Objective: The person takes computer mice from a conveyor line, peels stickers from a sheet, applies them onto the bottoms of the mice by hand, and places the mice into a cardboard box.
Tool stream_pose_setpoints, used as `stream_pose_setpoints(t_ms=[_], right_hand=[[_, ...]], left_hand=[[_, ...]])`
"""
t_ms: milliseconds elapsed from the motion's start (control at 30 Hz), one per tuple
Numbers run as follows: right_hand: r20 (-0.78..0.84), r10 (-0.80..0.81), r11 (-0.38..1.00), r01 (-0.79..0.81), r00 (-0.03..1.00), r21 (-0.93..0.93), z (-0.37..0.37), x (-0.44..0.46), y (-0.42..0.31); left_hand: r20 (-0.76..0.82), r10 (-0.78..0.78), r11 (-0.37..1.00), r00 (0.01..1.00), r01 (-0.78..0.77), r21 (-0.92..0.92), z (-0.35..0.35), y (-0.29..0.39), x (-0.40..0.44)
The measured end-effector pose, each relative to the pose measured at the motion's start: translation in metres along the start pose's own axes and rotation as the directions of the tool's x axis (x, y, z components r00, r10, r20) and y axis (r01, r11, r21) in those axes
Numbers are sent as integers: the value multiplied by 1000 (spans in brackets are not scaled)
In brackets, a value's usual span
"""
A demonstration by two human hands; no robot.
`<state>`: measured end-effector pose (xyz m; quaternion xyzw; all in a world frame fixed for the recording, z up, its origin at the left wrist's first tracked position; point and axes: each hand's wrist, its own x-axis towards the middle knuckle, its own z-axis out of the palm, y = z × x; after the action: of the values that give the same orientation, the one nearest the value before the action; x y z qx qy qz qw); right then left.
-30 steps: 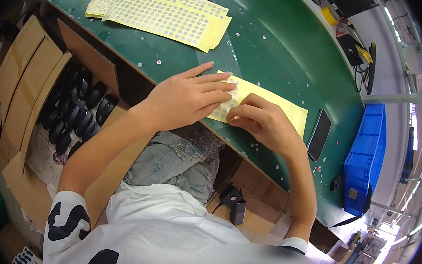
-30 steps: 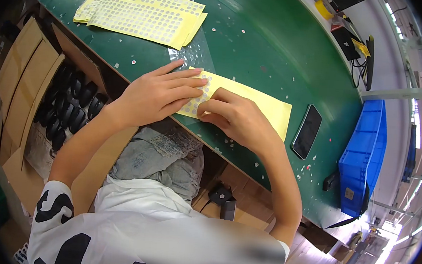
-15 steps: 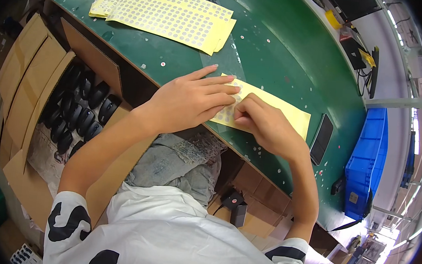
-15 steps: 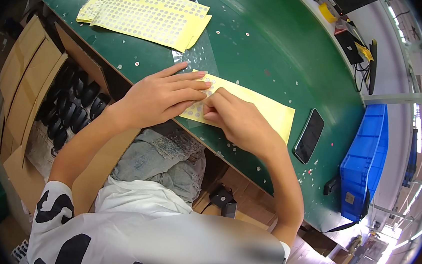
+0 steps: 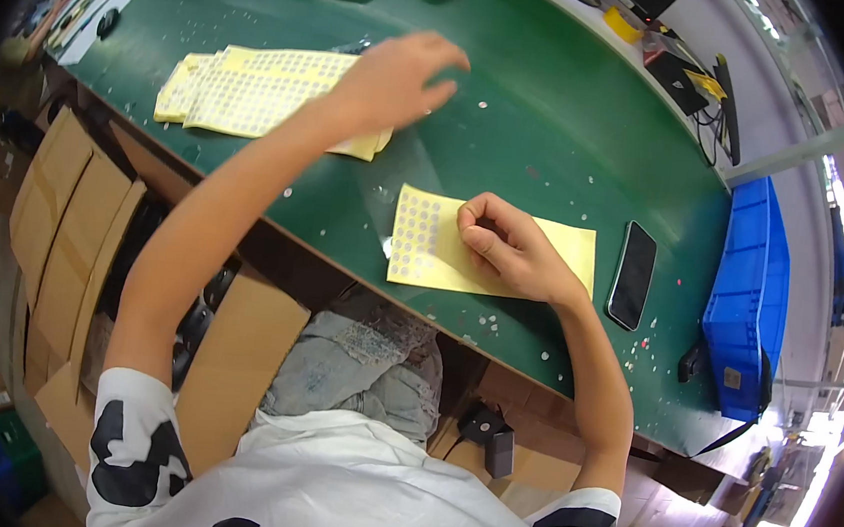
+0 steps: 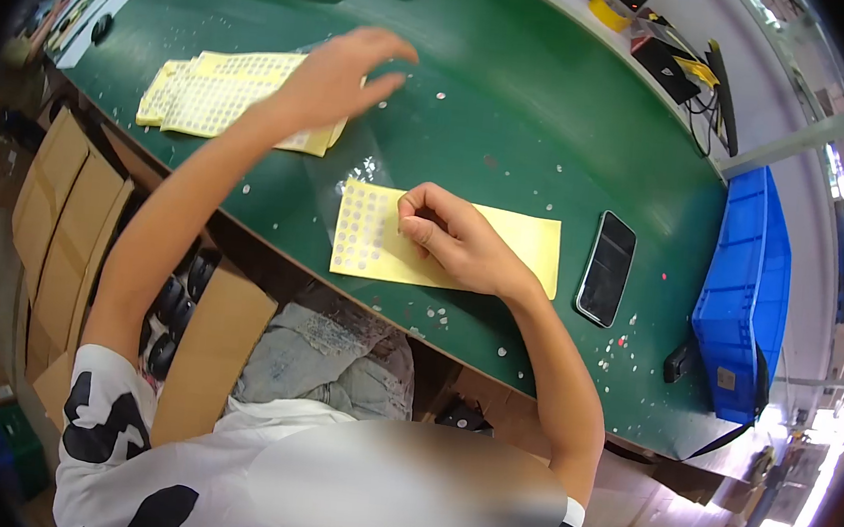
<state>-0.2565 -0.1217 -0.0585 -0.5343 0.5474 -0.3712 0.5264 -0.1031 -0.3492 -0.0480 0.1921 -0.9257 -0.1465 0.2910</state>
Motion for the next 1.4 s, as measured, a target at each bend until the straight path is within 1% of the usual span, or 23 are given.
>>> stream_pose_setpoints(t_ms=[67,100,167,233,267,333,433,500,667,700,833,867,933,967,1000,1067,1100,1167,1233,1267,1333,1367,1400], right_hand=[[0,-3,997,3,1000,75,-3,1,0],[-22,-15,997,17,1000,75,-3,-1,0],[9,-28,991,27,1000,133,-4,-1,0],[10,-39,985,37,999,169,-4,0,2],[-16,-46,984,48,999,173,-5,3,2],[2,-178,983,178,984,-36,-2,0,3],[-14,-181,982,180,983,-64,0,0,5],[2,-196,975,195,981,-106,-1,0,4],[-5,-277,952,274,961,-135,0,4,11],[1,-278,951,276,960,-143,-1,4,8],[-36,-191,982,191,981,-3,-1,2,4],[-36,-131,988,134,991,72,-1,2,3],[-33,-43,986,48,999,162,-3,-1,1],[-28,-30,980,35,999,198,-4,-2,-1],[-18,-24,973,27,1000,230,-4,-1,-1],[-43,-74,960,83,996,268,-4,1,8],[-23,-65,955,69,998,287,-1,1,9],[-58,-137,957,147,989,249,-1,-4,4],[-109,-151,952,174,983,251,1,-8,-7],[-85,-144,954,161,986,254,3,-10,-13],[-163,-134,982,153,978,112,10,-14,-20],[-148,-124,983,141,981,114,17,-16,-20],[-144,-117,991,124,983,41,23,-19,-20]], left_hand=[[-105,17,987,994,0,163,26,-49,53],[-102,42,986,994,-25,165,38,-70,75],[-167,-9,934,986,68,351,57,-112,117],[-175,-27,896,984,101,433,73,-151,150],[-166,-2,900,986,74,430,71,-160,167],[-70,-222,870,972,230,436,79,-170,185],[-102,-140,866,985,172,470,88,-189,197],[-153,-304,841,940,341,420,94,-194,195],[-105,-368,880,924,383,282,93,-194,182],[-114,-370,879,922,387,279,90,-191,180],[-64,-314,941,947,319,113,69,-151,166],[-78,-252,963,965,258,73,62,-134,160],[-160,37,999,987,-39,-10,41,-82,124],[-177,125,990,976,-133,-35,29,-57,100],[-169,161,983,972,-172,-56,17,-33,72],[-109,176,978,978,-186,-92,-4,13,17],[-92,152,983,984,-161,-90,-14,32,-10],[-53,143,969,988,-150,-195,-28,67,-56],[5,19,954,1000,-17,-299,-36,91,-93],[25,-31,943,999,38,-332,-39,101,-110],[37,-91,923,995,98,-372,-34,115,-132],[43,-117,913,992,125,-388,-32,121,-141],[29,-113,925,993,116,-361,-29,125,-145]])
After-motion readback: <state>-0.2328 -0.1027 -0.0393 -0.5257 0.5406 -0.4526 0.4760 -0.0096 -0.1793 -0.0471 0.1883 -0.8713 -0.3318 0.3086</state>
